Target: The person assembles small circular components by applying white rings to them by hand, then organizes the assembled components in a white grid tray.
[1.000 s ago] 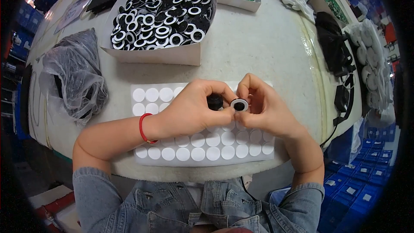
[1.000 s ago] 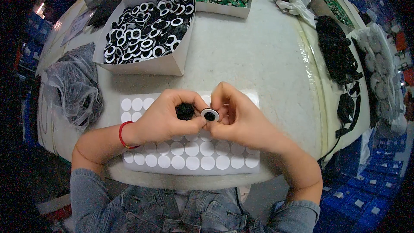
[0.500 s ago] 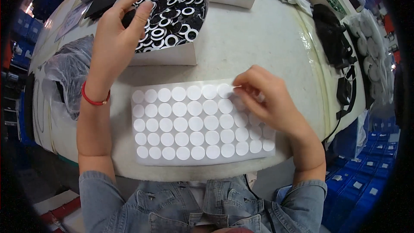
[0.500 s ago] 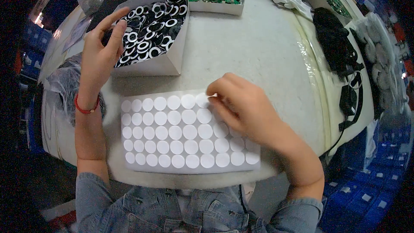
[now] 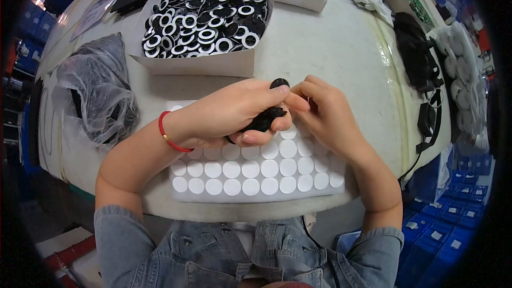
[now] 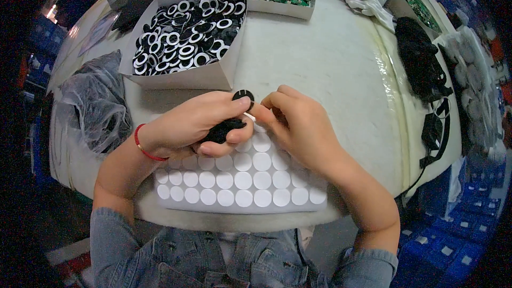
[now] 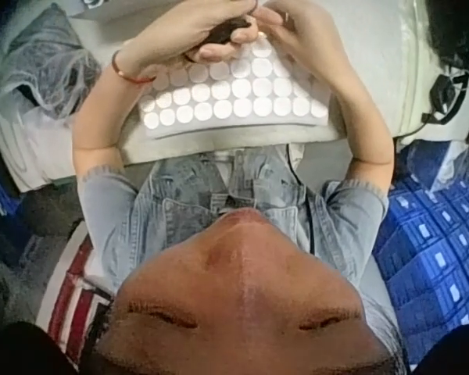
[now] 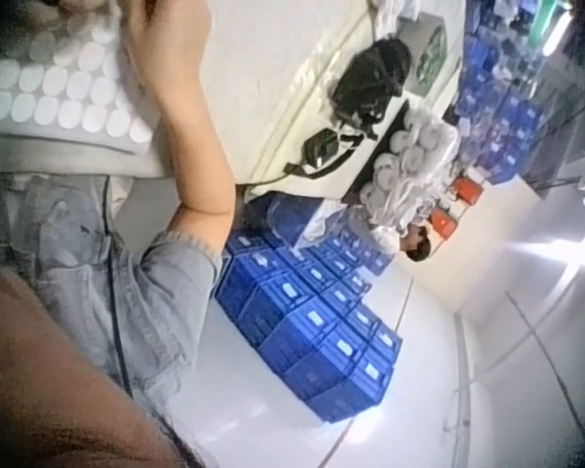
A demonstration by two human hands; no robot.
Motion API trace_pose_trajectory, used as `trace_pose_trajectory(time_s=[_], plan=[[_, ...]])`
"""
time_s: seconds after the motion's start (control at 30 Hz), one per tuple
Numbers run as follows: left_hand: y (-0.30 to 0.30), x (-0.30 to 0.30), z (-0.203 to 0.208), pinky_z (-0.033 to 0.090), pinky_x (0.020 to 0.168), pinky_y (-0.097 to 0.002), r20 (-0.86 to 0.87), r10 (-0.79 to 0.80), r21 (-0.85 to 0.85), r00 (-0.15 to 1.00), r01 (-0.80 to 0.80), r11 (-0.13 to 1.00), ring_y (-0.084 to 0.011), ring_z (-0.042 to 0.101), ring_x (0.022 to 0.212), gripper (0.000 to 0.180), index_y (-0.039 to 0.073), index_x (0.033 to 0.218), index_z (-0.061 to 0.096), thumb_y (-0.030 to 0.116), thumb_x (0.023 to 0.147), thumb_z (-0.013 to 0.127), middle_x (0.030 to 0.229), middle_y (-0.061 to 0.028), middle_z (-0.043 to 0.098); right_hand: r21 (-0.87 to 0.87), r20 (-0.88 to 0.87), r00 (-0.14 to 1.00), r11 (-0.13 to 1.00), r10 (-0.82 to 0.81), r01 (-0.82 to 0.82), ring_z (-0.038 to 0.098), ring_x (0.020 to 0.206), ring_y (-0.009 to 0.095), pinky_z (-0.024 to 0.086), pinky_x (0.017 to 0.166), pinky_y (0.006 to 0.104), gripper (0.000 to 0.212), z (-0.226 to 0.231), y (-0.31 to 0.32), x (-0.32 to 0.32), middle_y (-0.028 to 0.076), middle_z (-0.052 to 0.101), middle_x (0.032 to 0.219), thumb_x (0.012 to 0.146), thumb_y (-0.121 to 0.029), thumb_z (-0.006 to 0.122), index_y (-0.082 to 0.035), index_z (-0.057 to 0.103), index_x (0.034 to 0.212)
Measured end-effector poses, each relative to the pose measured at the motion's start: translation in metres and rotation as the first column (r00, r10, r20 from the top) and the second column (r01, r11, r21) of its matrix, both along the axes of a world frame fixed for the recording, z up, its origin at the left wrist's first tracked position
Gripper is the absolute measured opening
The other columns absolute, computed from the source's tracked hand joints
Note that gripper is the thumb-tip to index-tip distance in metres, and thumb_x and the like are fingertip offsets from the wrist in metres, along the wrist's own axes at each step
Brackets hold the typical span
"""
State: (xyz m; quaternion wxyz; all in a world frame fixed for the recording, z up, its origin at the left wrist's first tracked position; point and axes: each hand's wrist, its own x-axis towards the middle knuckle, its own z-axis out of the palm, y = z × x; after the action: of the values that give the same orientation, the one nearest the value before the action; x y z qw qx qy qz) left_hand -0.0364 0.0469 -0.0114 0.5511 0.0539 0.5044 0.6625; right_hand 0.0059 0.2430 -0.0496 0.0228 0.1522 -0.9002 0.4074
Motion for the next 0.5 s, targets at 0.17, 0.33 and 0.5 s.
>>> trace_pose_trajectory(time_s=[0.17,0.33,0.5], plan=[[0.001,-0.003,-0.016,0.028,0.040,-0.0181,-0.165,-0.080,0.034,0.983,0.087,0.996,-0.0023,0.038,0.046,0.045,0.002,0.115,0.057,0.040,0.100,0.040,0.076,0.0011,0.054,0.121,-0.049,0.993,0.987,0.109,-0.103,0.057,0.068,0.032,0.046,0.061,0.0375,0.012,-0.002,0.009,-0.007,0.014,0.058,0.082,0.081,-0.010,0.064,-0.002,0.060,0.090],[0.005,0.002,-0.020,0.029,0.040,-0.0173,-0.400,0.045,-0.006,0.915,-0.051,0.999,-0.0022,0.039,0.045,0.039,0.000,0.105,0.062,0.033,0.100,0.043,0.066,0.0015,0.055,0.058,0.017,0.952,0.950,0.305,-0.306,0.056,0.068,0.025,0.045,0.061,0.0333,0.013,0.003,0.027,-0.004,0.011,0.057,0.084,0.082,-0.008,0.062,-0.003,0.056,0.093],[0.006,0.004,-0.027,0.031,0.044,-0.0178,-0.524,-0.006,-0.046,0.852,-0.022,0.999,-0.0015,0.041,0.048,0.032,0.002,0.100,0.064,0.028,0.099,0.045,0.064,0.0033,0.054,-0.616,0.275,0.951,0.786,0.141,0.062,0.053,0.078,0.006,0.043,0.065,0.0228,0.008,0.011,0.021,0.003,0.004,0.057,0.087,0.090,-0.008,0.058,-0.002,0.057,0.095]])
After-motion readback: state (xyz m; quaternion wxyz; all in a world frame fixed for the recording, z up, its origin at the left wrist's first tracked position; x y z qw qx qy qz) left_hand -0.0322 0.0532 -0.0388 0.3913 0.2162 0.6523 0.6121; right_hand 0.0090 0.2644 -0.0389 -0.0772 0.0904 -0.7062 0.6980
